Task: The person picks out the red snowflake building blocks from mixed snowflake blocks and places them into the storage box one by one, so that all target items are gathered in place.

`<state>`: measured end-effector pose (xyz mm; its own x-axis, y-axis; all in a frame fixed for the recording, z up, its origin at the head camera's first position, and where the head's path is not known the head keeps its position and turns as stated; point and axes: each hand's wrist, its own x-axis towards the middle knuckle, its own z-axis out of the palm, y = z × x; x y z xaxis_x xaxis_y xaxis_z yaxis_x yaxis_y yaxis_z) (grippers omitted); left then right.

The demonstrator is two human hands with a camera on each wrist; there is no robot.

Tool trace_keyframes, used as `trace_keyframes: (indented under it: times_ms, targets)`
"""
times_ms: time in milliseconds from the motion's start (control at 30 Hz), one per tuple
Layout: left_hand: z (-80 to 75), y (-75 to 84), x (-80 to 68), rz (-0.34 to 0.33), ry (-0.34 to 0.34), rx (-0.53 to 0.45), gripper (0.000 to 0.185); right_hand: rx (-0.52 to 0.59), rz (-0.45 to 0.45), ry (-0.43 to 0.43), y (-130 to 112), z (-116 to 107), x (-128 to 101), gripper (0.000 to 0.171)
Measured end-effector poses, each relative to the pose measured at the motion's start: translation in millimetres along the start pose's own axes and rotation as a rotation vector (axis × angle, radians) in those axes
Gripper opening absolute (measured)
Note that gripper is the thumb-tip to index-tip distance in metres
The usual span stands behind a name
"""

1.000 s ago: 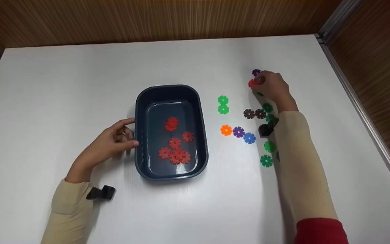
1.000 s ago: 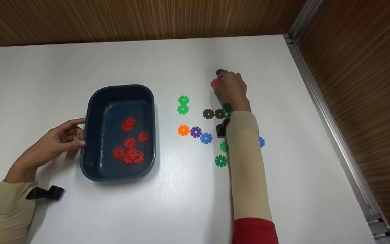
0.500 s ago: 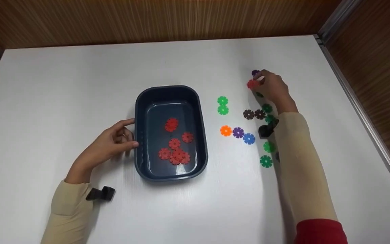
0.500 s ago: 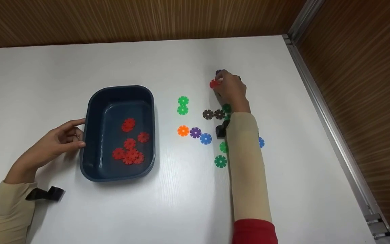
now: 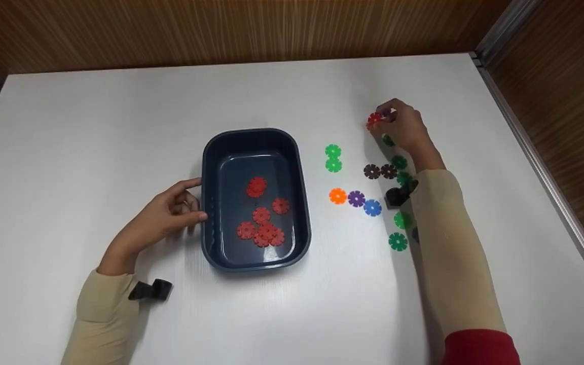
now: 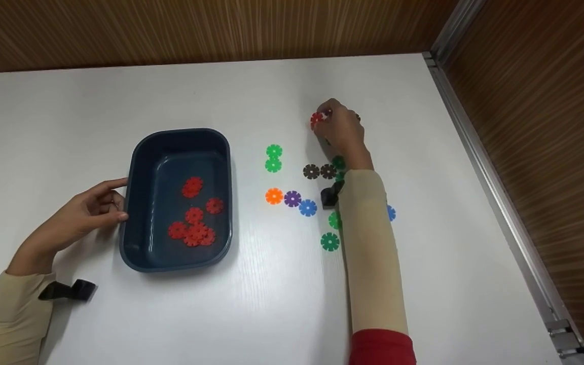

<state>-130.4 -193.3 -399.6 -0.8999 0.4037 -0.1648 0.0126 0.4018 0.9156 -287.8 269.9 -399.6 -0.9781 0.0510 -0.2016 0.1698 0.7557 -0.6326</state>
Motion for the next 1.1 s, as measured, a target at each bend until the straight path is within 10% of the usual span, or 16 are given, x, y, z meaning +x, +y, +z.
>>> trace_keyframes:
  times_ms: [1100]
  targets:
    - [-1.7, -0.3, 4.7, 0.017, -0.011, -0.028, 0.063, 0.324, -0.339, -0.09, -81, 29, -42, 0.029]
